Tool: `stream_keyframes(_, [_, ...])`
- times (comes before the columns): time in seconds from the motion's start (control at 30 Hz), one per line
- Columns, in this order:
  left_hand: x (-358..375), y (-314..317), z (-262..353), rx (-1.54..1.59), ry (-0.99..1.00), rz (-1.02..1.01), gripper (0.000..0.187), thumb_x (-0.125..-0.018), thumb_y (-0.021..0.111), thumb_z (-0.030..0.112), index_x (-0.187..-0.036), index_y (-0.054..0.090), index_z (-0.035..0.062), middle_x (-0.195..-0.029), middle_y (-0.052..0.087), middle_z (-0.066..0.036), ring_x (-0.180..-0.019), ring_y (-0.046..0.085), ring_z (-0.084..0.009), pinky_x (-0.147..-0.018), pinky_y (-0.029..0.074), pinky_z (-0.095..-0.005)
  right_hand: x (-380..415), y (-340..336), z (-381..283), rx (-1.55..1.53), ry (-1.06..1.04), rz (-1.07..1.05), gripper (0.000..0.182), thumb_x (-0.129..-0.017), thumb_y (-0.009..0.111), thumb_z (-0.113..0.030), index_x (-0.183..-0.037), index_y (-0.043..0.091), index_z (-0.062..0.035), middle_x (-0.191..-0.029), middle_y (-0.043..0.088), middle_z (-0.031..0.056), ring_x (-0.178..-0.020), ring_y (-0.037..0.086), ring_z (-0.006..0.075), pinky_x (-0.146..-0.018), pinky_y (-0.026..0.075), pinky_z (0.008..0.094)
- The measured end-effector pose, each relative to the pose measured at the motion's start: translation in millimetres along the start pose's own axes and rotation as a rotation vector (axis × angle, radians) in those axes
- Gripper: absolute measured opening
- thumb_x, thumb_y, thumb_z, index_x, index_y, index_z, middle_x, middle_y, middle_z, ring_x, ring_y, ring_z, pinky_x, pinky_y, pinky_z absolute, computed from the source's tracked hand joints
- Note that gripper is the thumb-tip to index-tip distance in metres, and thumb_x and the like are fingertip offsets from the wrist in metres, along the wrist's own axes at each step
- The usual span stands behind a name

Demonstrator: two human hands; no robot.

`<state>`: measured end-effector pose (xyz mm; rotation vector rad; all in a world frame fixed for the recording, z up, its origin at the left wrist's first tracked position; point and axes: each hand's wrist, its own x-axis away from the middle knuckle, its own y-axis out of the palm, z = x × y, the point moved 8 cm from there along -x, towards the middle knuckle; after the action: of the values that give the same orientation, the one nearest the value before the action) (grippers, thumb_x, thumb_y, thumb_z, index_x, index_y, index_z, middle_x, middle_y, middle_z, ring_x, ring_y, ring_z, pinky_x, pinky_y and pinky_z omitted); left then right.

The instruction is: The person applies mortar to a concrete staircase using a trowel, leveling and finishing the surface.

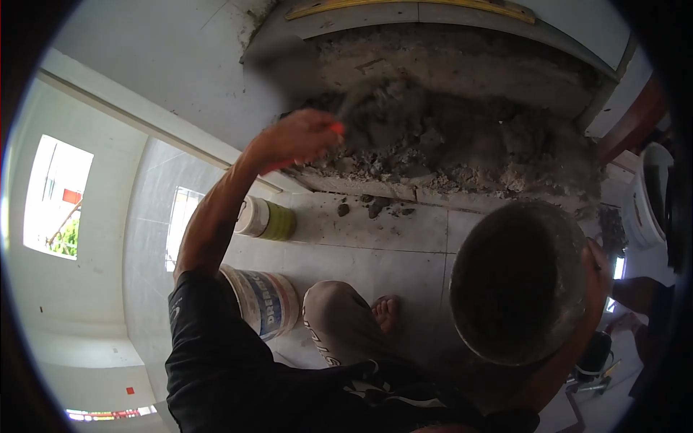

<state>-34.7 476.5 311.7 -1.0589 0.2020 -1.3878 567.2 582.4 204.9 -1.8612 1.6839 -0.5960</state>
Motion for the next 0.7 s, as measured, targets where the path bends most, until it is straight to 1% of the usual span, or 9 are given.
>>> stream_keyframes(0.07, [-53.5,-22.4,-13.2,-0.567,0.407,0.291,0.038,-0.084,0.061,0.022,-0.118,0.054,0.0083,-0.092,0.062,-0.020,-0.083,0.064,-0.0367,-0.072,0.051,-0.0444,-6.3,0.8,15.3,-0.023,-0.040,-0.102,0.043,-0.090,0.064,-0.022,-0.123,0.059,0.0059,-0.123,0.061,0.0166,-0.110,0.058,0.0206,-0.096,0.042,0.0310])
stream_keyframes(0.17, [-104.6,-14.9,-57.0,-0.651,0.197,0.498,0.038,-0.083,0.055,0.013,-0.120,0.046,0.0097,-0.104,0.058,-0.028,-0.094,0.059,-0.0492,-0.082,0.047,-0.0543,-18.2,-9.5,48.3,0.006,0.005,-0.073,0.045,-0.088,0.067,-0.023,-0.122,0.060,0.0055,-0.118,0.063,0.0135,-0.106,0.057,0.0182,-0.094,0.042,0.0305])
stream_keyframes(0.27, [-104.6,-5.5,-81.9,-0.658,0.079,0.529,0.048,-0.081,0.054,0.005,-0.126,0.038,0.0088,-0.114,0.054,-0.027,-0.099,0.059,-0.0490,-0.086,0.047,-0.0536,-24.4,-20.5,82.9,0.058,0.001,-0.099,0.046,-0.087,0.068,-0.023,-0.122,0.060,0.0049,-0.117,0.064,0.0129,-0.105,0.058,0.0179,-0.094,0.042,0.0311])
stream_keyframes(0.4, [-57.0,-48.7,-105.8,-0.468,0.041,0.610,0.043,-0.081,0.051,0.007,-0.122,0.038,0.0072,-0.105,0.060,-0.031,-0.101,0.060,-0.0450,-0.087,0.045,-0.0524,-33.6,-33.9,134.2,0.140,0.013,-0.026,0.047,-0.087,0.069,-0.025,-0.122,0.060,0.0046,-0.122,0.062,0.0177,-0.114,0.057,0.0249,-0.102,0.039,0.0349])
stream_keyframes(0.47, [-32.6,-56.8,-110.8,-0.500,0.085,0.614,0.042,-0.080,0.054,0.011,-0.120,0.043,0.0039,-0.097,0.063,-0.032,-0.094,0.062,-0.0463,-0.083,0.046,-0.0510,-43.0,-28.1,136.3,0.068,0.066,-0.083,0.047,-0.087,0.069,-0.026,-0.122,0.060,0.0046,-0.122,0.062,0.0186,-0.117,0.056,0.0272,-0.105,0.037,0.0357])
stream_keyframes(0.53, [-14.9,-45.9,-91.5,-0.363,0.070,0.482,0.034,-0.084,0.060,0.013,-0.112,0.048,-0.0021,-0.080,0.064,-0.020,-0.068,0.068,-0.0315,-0.063,0.052,-0.0449,-43.8,-26.0,106.9,0.143,0.001,-0.073,0.046,-0.088,0.068,-0.026,-0.122,0.060,0.0049,-0.122,0.062,0.0194,-0.117,0.056,0.0270,-0.104,0.037,0.0354])
stream_keyframes(0.57, [-19.0,-39.6,-88.1,-0.371,0.071,0.471,0.034,-0.084,0.060,0.013,-0.112,0.048,-0.0021,-0.080,0.064,-0.020,-0.068,0.068,-0.0315,-0.063,0.052,-0.0449,-46.4,-23.1,95.7,0.206,-0.042,-0.086,0.047,-0.088,0.067,-0.026,-0.121,0.060,0.0059,-0.122,0.062,0.0204,-0.117,0.056,0.0272,-0.104,0.038,0.0354])
stream_keyframes(0.63, [-31.7,-9.6,-98.8,0.246,0.001,0.245,0.030,-0.087,0.063,0.015,-0.107,0.052,-0.0047,-0.075,0.061,-0.013,-0.060,0.066,-0.0231,-0.053,0.053,-0.0356,-53.1,-13.6,78.3,0.158,-0.053,-0.132,0.047,-0.088,0.067,-0.027,-0.121,0.060,0.0063,-0.121,0.062,0.0205,-0.116,0.056,0.0272,-0.103,0.038,0.0352])
stream_keyframes(0.7, [-39.9,8.7,-82.8,0.370,-0.015,0.206,0.027,-0.088,0.063,0.013,-0.106,0.052,-0.0047,-0.074,0.060,-0.011,-0.060,0.065,-0.0214,-0.052,0.054,-0.0333,-61.2,-7.4,68.6,0.107,-0.082,-0.159,0.047,-0.088,0.066,-0.027,-0.121,0.060,0.0066,-0.121,0.062,0.0207,-0.116,0.056,0.0272,-0.103,0.038,0.0350])
